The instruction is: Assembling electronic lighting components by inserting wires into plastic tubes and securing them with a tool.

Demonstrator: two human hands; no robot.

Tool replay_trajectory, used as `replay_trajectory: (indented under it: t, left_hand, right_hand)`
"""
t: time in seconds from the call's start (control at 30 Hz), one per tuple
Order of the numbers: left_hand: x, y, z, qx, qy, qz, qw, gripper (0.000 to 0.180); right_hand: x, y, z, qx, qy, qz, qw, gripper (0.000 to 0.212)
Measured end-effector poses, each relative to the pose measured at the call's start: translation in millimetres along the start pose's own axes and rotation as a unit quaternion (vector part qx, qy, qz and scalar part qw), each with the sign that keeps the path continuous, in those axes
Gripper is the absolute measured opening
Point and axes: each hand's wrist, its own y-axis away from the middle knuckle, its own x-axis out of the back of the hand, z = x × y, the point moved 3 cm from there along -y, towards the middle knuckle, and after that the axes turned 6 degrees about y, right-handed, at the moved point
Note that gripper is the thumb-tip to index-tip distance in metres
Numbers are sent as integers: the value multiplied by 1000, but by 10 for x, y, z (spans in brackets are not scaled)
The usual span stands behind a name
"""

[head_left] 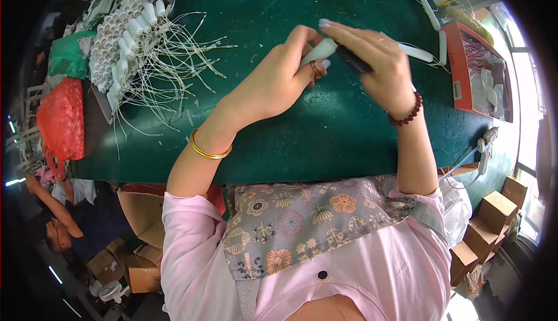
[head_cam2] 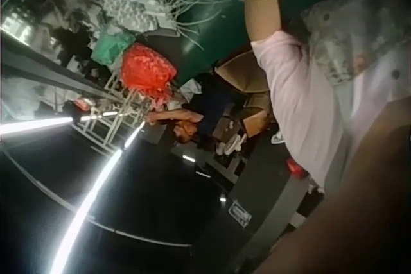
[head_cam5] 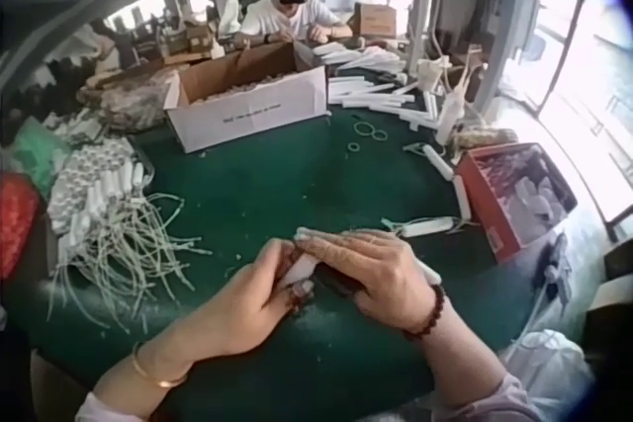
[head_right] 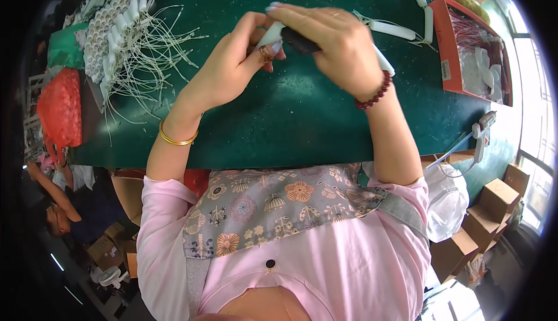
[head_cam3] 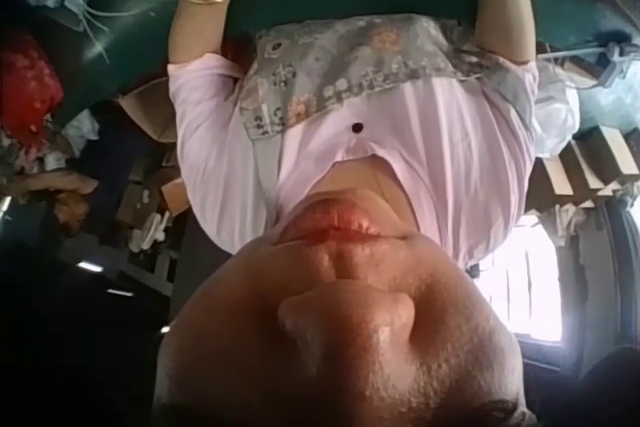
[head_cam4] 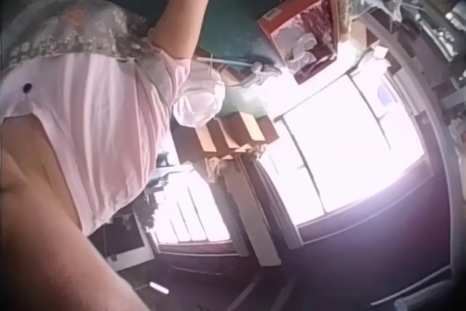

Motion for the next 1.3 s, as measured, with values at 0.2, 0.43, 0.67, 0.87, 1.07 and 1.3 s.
replay_trajectory:
  t: [0.2,0.43,0.67,0.87,1.07,1.3]
  left_hand:
    - [313,-326,47,-146,184,164,958,25]
    - [466,-254,-171,-61,295,177,937,30]
    - [456,-147,-403,50,331,153,930,69]
    - [506,-122,-457,75,339,160,924,68]
    - [540,-86,-515,81,366,172,911,64]
    - [541,-87,-545,71,373,219,899,57]
  right_hand:
    - [40,88,187,-301,-239,100,918,23]
    - [-18,73,72,-284,-173,6,943,23]
    - [-183,121,106,-347,-214,-51,912,30]
    - [-232,140,140,-354,-216,-59,908,31]
    - [-264,155,114,-336,-205,-79,916,31]
    - [-256,168,127,-348,-216,-41,912,32]
